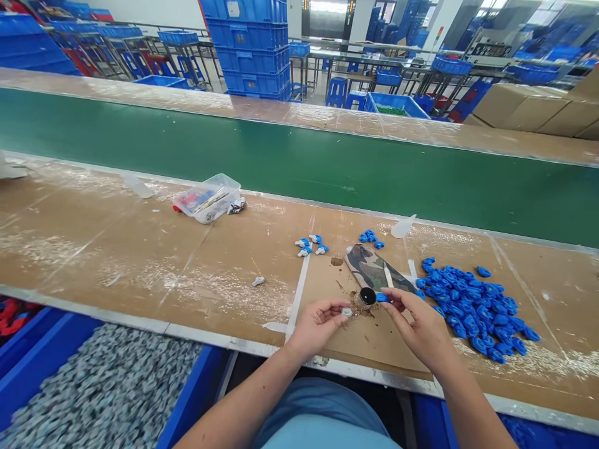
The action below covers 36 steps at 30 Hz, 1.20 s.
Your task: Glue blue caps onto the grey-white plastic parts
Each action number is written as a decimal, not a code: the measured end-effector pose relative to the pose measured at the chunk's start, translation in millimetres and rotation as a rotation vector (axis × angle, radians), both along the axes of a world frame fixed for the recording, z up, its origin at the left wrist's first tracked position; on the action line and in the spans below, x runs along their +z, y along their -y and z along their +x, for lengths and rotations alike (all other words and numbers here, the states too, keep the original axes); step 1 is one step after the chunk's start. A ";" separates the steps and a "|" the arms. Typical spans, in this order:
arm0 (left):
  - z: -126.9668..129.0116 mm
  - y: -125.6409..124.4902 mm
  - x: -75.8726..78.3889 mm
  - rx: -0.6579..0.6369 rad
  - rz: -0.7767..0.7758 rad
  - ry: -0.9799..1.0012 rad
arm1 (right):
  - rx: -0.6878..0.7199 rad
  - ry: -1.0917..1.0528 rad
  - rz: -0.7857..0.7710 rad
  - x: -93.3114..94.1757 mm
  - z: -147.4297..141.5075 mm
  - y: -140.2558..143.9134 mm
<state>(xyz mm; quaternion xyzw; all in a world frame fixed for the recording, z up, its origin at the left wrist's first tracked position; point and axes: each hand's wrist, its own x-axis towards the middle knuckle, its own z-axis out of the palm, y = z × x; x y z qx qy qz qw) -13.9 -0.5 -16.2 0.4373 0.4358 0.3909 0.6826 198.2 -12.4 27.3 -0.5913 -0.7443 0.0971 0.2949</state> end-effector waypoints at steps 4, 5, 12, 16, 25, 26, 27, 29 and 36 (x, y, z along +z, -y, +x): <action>2.2 0.9 -4.0 0.002 -0.069 0.027 | 0.051 0.046 0.062 -0.2 -2.6 -4.3; 2.3 0.8 -4.3 0.001 -0.064 0.027 | 0.062 0.049 0.073 0.0 -3.0 -5.1; 1.6 0.2 0.6 0.009 -0.078 0.071 | 0.081 0.057 0.080 -0.3 -5.9 -6.7; 1.6 1.1 3.7 0.024 -0.088 0.061 | 0.057 0.012 0.082 -0.6 -5.8 -5.4; 5.1 2.5 -2.9 0.028 -0.041 0.029 | -0.243 -0.550 -0.395 2.7 -7.0 -8.7; 5.4 2.7 -2.8 0.023 -0.035 0.025 | -0.248 -0.602 -0.432 4.1 -7.8 -9.0; 5.7 3.0 -2.5 0.018 -0.031 0.025 | -0.252 -0.643 -0.455 5.5 -8.7 -8.6; 6.2 3.5 -1.4 0.017 -0.028 0.046 | -0.242 -0.697 -0.467 8.0 -11.1 -5.9; 7.0 5.2 -1.8 -0.008 -0.035 0.150 | -0.086 -0.640 -0.451 1.4 -28.3 14.9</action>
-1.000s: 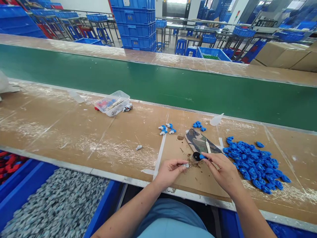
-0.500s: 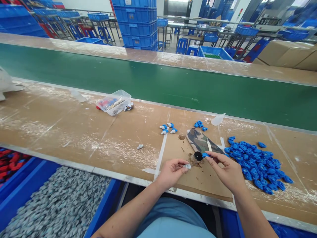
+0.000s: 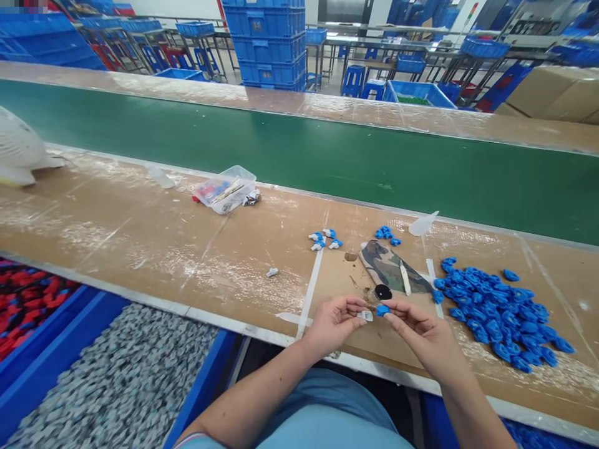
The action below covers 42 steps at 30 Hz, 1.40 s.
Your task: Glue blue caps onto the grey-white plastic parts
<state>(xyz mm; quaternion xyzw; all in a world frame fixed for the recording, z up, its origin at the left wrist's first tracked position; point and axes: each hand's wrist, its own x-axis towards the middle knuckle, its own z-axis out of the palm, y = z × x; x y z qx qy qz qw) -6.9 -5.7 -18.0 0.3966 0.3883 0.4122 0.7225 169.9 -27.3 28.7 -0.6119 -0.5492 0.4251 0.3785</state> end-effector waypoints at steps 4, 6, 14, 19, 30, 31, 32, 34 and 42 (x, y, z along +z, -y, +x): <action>0.0 1.5 -2.8 -0.021 0.030 0.027 | 0.088 0.176 0.125 -5.7 -7.6 5.4; -0.4 1.9 -3.5 -0.030 0.052 0.018 | 0.116 0.282 0.206 -6.2 -9.0 5.6; -3.0 3.5 -6.8 -0.128 0.161 -0.014 | 0.329 0.445 0.496 -1.9 -0.8 0.4; -3.7 4.2 -5.3 -0.122 0.133 0.017 | 0.354 0.429 0.428 1.0 -2.4 -0.1; -4.1 0.5 3.4 -0.066 -0.028 0.036 | 0.036 0.147 0.215 -20.0 -18.3 13.1; -3.8 -0.1 3.5 -0.069 -0.042 0.025 | 0.026 0.137 0.213 -20.7 -17.9 13.1; -3.8 -0.8 3.8 -0.082 -0.056 0.008 | 0.015 0.128 0.206 -21.4 -17.5 13.1; -5.2 -2.8 5.8 -0.151 -0.059 -0.047 | -0.013 0.085 0.162 -23.5 -17.0 13.3; -17.2 -8.4 19.4 -0.470 0.325 -0.372 | -0.002 -0.196 -0.110 -23.6 -14.1 11.7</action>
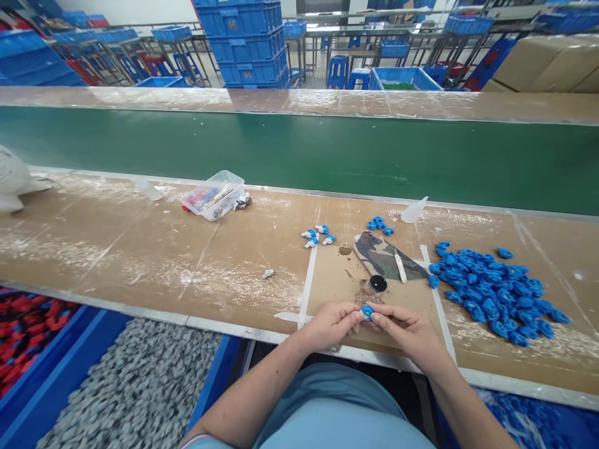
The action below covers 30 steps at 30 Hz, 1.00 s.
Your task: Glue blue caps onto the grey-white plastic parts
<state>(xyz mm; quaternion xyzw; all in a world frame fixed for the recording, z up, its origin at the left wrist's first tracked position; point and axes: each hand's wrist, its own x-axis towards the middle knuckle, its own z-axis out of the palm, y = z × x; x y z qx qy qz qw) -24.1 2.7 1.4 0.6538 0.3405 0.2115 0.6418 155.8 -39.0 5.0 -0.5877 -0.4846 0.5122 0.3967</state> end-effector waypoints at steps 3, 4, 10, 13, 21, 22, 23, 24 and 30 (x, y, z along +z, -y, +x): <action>0.8 0.9 -1.0 -0.012 0.022 -0.008 | 0.038 -0.027 -0.063 4.1 2.8 -1.5; 1.5 1.2 -1.7 -0.015 0.031 -0.019 | 0.051 -0.030 -0.077 4.8 3.7 -1.7; 5.9 1.8 -4.6 -0.053 0.119 -0.086 | 0.092 -0.042 -0.117 1.6 9.3 0.5; 6.9 1.2 -4.7 -0.062 0.130 -0.105 | 0.102 -0.041 -0.117 -1.5 11.0 1.2; 6.3 0.8 -4.9 -0.041 0.071 -0.104 | -0.010 -0.087 -0.061 -12.0 3.6 5.4; 6.2 0.7 -5.4 -0.037 0.053 -0.102 | -0.031 -0.075 -0.037 -13.4 1.9 6.7; 6.2 0.5 -5.6 -0.035 0.038 -0.102 | -0.047 -0.065 -0.019 -14.5 0.5 8.2; 6.1 0.2 -5.5 -0.034 0.024 -0.104 | -0.057 -0.057 -0.006 -15.3 -0.5 9.7; 5.4 -2.1 5.4 -0.102 -0.048 -0.110 | -0.033 -0.010 0.089 -14.6 5.4 18.0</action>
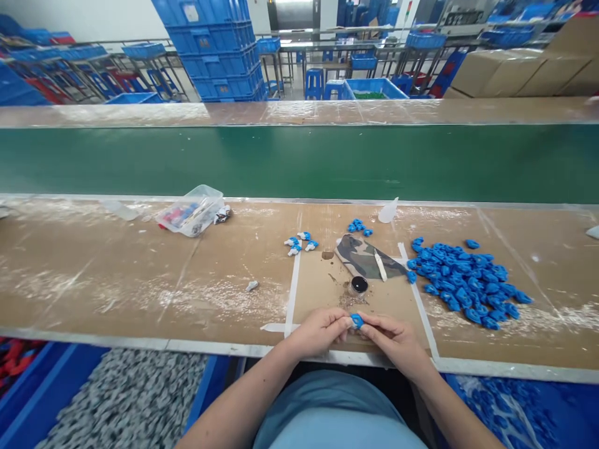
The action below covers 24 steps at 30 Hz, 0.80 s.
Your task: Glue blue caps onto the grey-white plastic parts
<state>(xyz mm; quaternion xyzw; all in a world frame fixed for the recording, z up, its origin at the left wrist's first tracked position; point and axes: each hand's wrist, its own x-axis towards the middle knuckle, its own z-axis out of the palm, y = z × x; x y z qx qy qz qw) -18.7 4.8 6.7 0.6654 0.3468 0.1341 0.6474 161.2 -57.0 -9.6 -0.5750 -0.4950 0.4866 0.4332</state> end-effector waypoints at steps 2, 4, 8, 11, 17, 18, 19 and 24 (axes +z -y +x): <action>0.9 -0.4 3.4 -0.024 -0.010 -0.019 | 0.022 0.048 0.050 -1.0 3.5 1.2; 2.5 -0.3 3.7 -0.021 -0.023 -0.044 | 0.028 0.073 0.079 -2.7 4.8 2.0; 5.7 1.1 -3.6 0.029 -0.115 -0.037 | 0.003 0.118 0.132 -3.0 1.4 3.1; 6.4 0.7 -8.8 0.051 -0.216 -0.003 | -0.011 0.140 0.180 0.0 -1.8 2.9; 8.2 -4.1 -7.5 0.054 -0.291 0.015 | -0.015 0.168 0.218 -0.1 -4.6 1.8; 8.9 -4.4 -7.1 0.048 -0.291 0.006 | -0.022 0.176 0.220 -1.1 -5.4 1.8; 9.5 -4.4 -6.6 0.043 -0.286 -0.003 | -0.031 0.185 0.222 -2.0 -6.0 1.7; 3.3 -5.1 0.4 0.015 -0.152 -0.054 | 0.006 0.275 0.212 -0.7 9.7 -3.1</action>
